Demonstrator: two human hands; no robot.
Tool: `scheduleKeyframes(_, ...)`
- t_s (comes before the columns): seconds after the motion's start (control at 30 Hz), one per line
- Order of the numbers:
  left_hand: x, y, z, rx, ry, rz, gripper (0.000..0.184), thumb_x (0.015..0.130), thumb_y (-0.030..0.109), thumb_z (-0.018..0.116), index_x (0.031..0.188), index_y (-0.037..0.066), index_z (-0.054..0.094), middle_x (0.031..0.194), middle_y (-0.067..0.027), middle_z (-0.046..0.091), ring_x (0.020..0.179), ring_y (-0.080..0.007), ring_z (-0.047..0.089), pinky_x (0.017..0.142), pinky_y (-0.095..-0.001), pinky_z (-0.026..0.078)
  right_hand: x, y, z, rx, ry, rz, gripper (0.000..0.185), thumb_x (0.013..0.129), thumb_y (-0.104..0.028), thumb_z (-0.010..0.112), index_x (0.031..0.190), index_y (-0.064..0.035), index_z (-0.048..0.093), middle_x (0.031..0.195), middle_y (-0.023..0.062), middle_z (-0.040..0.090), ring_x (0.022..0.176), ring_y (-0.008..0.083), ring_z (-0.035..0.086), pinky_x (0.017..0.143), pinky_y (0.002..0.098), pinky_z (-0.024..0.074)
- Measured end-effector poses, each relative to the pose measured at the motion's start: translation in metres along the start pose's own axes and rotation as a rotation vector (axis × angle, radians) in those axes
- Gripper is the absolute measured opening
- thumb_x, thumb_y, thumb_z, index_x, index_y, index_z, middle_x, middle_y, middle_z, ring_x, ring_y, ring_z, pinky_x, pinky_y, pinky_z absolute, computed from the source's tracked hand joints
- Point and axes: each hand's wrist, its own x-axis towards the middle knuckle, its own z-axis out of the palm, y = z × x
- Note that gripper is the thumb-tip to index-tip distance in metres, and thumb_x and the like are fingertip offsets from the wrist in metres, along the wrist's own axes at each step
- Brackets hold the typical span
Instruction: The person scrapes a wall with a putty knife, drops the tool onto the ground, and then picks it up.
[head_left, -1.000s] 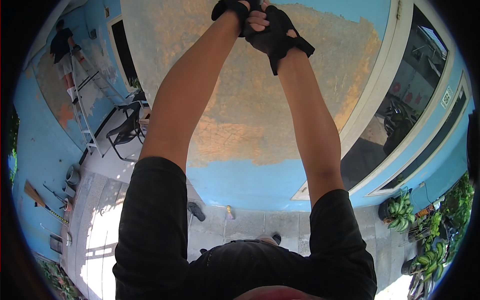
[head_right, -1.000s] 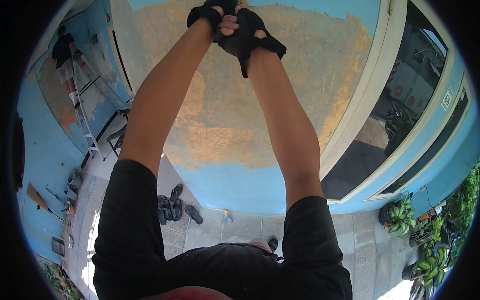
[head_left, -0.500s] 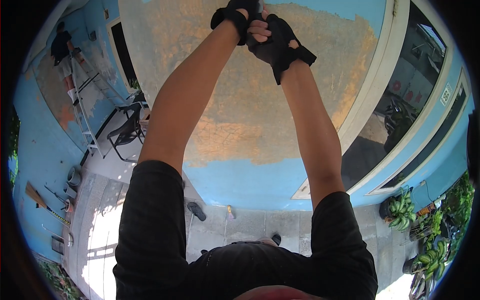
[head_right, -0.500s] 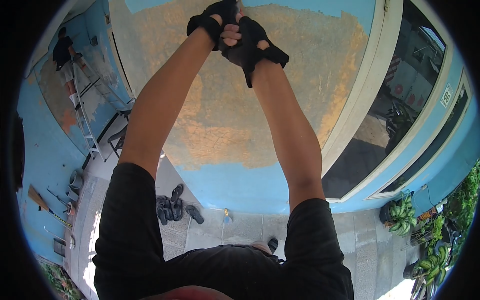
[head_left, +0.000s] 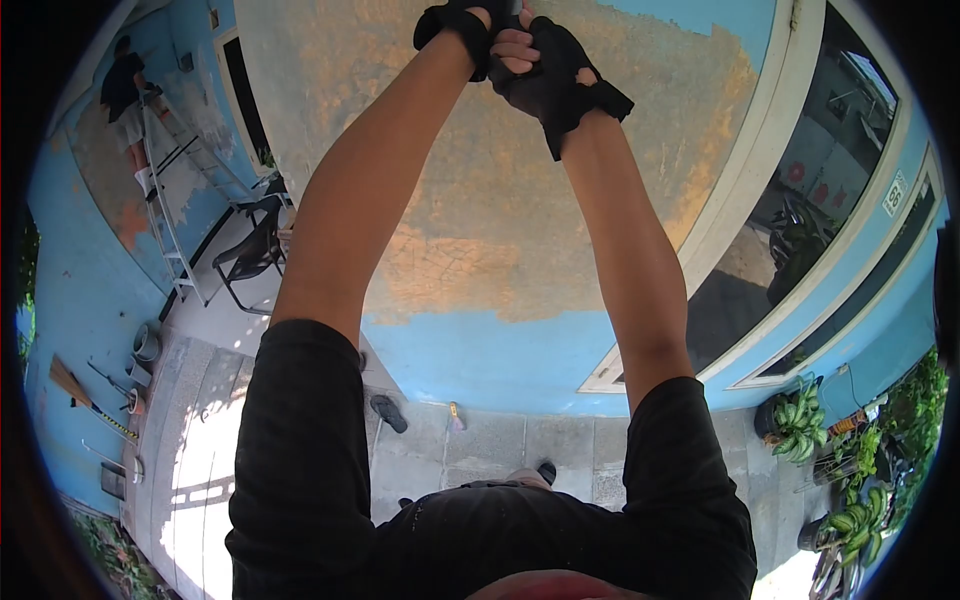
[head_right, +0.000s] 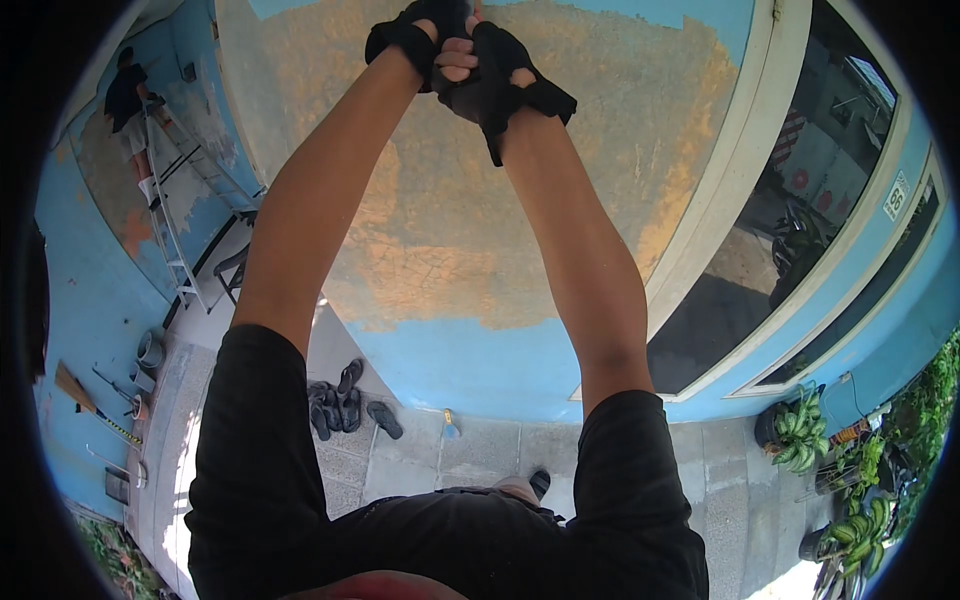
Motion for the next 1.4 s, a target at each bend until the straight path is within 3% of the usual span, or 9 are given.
scheduleKeyframes(0.17, -0.046, 0.041, 0.007, 0.065, 0.099, -0.225, 0.039, 0.093, 0.043, 0.045, 0.079, 0.011, 0.062, 0.062, -0.0089, 0.059, 0.051, -0.0230, 0.056, 0.049, -0.0352, 0.046, 0.001, 0.002, 0.010, 0.134, -0.013, 0.052, 0.010, 0.103, -0.026, 0.040, 0.105, -0.0226, 0.049, 0.068, -0.0002, 0.043, 0.048, 0.0087, 0.040, 0.042, 0.0215, 0.0344)
scheduleKeyframes(0.37, 0.015, 0.004, -0.020, 0.660, 0.096, 0.432, 0.039, 0.093, 0.043, 0.046, 0.079, 0.010, 0.062, 0.066, -0.0054, 0.059, 0.044, -0.0205, 0.051, 0.038, -0.0355, 0.040, 0.014, 0.000, 0.008, 0.124, -0.008, 0.026, 0.010, 0.103, -0.025, 0.039, 0.102, -0.0206, 0.048, 0.068, 0.0003, 0.043, 0.047, 0.0079, 0.040, 0.041, 0.0212, 0.0343)
scheduleKeyframes(0.4, -0.027, 0.027, -0.010, 0.050, -0.046, -0.038, 0.039, 0.094, 0.042, 0.047, 0.081, 0.010, 0.064, 0.071, -0.0054, 0.062, 0.047, -0.0201, 0.053, 0.039, -0.0363, 0.041, 0.011, 0.004, 0.007, 0.176, -0.007, 0.027, 0.010, 0.103, -0.024, 0.039, 0.103, -0.0210, 0.048, 0.069, 0.0003, 0.043, 0.047, 0.0076, 0.039, 0.041, 0.0210, 0.0342)
scheduleKeyframes(0.53, -0.043, 0.027, 0.001, -0.130, 0.054, -0.136, 0.039, 0.094, 0.045, 0.049, 0.087, 0.009, 0.063, 0.064, -0.0069, 0.059, 0.042, -0.0217, 0.051, 0.037, -0.0352, 0.041, 0.004, -0.002, 0.003, 0.039, 0.027, 0.026, 0.010, 0.104, -0.024, 0.038, 0.103, -0.0182, 0.046, 0.068, 0.0002, 0.043, 0.047, 0.0075, 0.039, 0.041, 0.0215, 0.0345)
scheduleKeyframes(0.63, 0.030, -0.005, -0.022, 0.361, 0.135, 0.242, 0.040, 0.094, 0.046, 0.050, 0.092, 0.009, 0.065, 0.070, -0.0070, 0.061, 0.051, -0.0210, 0.054, 0.045, -0.0346, 0.043, 0.024, -0.003, 0.000, 0.070, -0.034, -0.013, 0.011, 0.103, -0.023, 0.039, 0.099, -0.0152, 0.044, 0.068, 0.0004, 0.043, 0.047, 0.0078, 0.039, 0.041, 0.0220, 0.0341)
scheduleKeyframes(1.0, 0.015, -0.004, -0.020, 0.112, -0.002, 0.126, 0.047, 0.094, 0.046, 0.050, 0.109, 0.005, 0.068, 0.099, -0.0061, 0.071, 0.089, -0.0191, 0.064, 0.078, -0.0349, 0.049, 0.007, 0.003, 0.013, 0.089, -0.028, -0.009, 0.014, 0.102, -0.021, 0.042, 0.092, -0.0111, 0.042, 0.068, 0.0009, 0.044, 0.048, 0.0077, 0.040, 0.042, 0.0222, 0.0345)
scheduleKeyframes(1.2, 0.037, -0.004, -0.019, 0.596, 0.131, 0.486, 0.044, 0.095, 0.043, 0.050, 0.099, 0.003, 0.067, 0.096, -0.0066, 0.071, 0.087, -0.0214, 0.064, 0.070, -0.0336, 0.049, 0.014, -0.003, 0.005, 0.054, -0.041, -0.012, 0.012, 0.102, -0.019, 0.039, 0.096, -0.0103, 0.042, 0.068, 0.0010, 0.044, 0.047, 0.0075, 0.040, 0.041, 0.0226, 0.0351)
scheduleKeyframes(1.3, 0.019, -0.004, -0.014, -0.070, 0.016, -0.053, 0.041, 0.096, 0.042, 0.048, 0.098, 0.006, 0.068, 0.092, -0.0085, 0.071, 0.084, -0.0210, 0.064, 0.069, -0.0335, 0.049, 0.001, -0.002, 0.019, 0.092, -0.042, -0.024, 0.011, 0.102, -0.017, 0.037, 0.095, -0.0095, 0.042, 0.068, 0.0011, 0.044, 0.047, 0.0073, 0.040, 0.041, 0.0226, 0.0345)
scheduleKeyframes(1.4, 0.022, 0.005, -0.008, 0.140, 0.122, 0.137, 0.039, 0.094, 0.044, 0.048, 0.090, 0.009, 0.066, 0.076, -0.0080, 0.063, 0.067, -0.0212, 0.059, 0.056, -0.0358, 0.046, 0.006, -0.006, 0.010, 0.018, 0.060, -0.015, 0.015, 0.103, -0.020, 0.042, 0.093, -0.0085, 0.042, 0.068, 0.0014, 0.044, 0.050, 0.0077, 0.040, 0.042, 0.0215, 0.0347)
